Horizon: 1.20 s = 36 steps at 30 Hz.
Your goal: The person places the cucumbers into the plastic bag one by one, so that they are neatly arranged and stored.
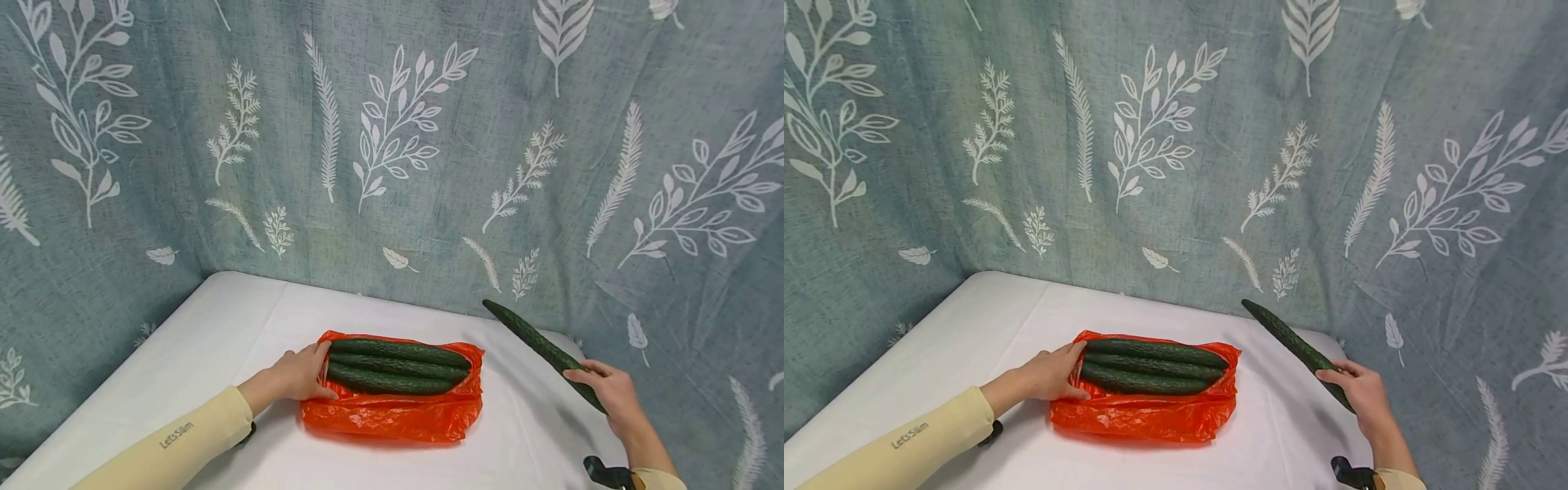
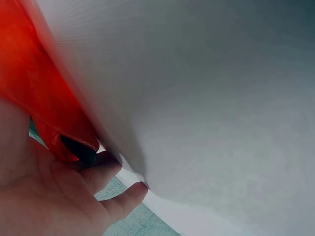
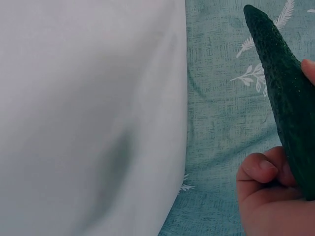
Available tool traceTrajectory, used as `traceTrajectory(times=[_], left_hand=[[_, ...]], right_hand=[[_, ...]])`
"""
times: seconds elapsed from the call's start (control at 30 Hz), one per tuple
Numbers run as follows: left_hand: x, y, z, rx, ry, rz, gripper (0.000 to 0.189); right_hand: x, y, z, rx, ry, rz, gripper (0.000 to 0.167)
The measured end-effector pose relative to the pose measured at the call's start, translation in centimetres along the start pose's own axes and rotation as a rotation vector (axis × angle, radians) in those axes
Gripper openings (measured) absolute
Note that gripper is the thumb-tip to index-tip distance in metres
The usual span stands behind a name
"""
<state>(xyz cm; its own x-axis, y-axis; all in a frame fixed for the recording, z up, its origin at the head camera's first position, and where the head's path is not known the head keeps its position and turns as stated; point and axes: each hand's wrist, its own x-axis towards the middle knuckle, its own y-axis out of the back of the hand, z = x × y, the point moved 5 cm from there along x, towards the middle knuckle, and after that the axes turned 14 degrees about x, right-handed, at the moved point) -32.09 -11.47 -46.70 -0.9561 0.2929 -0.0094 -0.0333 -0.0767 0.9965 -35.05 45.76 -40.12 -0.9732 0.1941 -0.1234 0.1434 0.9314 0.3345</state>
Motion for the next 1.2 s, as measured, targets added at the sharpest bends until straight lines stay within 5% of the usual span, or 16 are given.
traceTrajectory(times=[1.2], left_hand=[[-0.1, 0.1, 0.0, -0.003, 0.004, -0.01, 0.113]], right_hand=[[-1.7, -4.4, -4.9, -0.102, 0.131, -0.206, 0.074]])
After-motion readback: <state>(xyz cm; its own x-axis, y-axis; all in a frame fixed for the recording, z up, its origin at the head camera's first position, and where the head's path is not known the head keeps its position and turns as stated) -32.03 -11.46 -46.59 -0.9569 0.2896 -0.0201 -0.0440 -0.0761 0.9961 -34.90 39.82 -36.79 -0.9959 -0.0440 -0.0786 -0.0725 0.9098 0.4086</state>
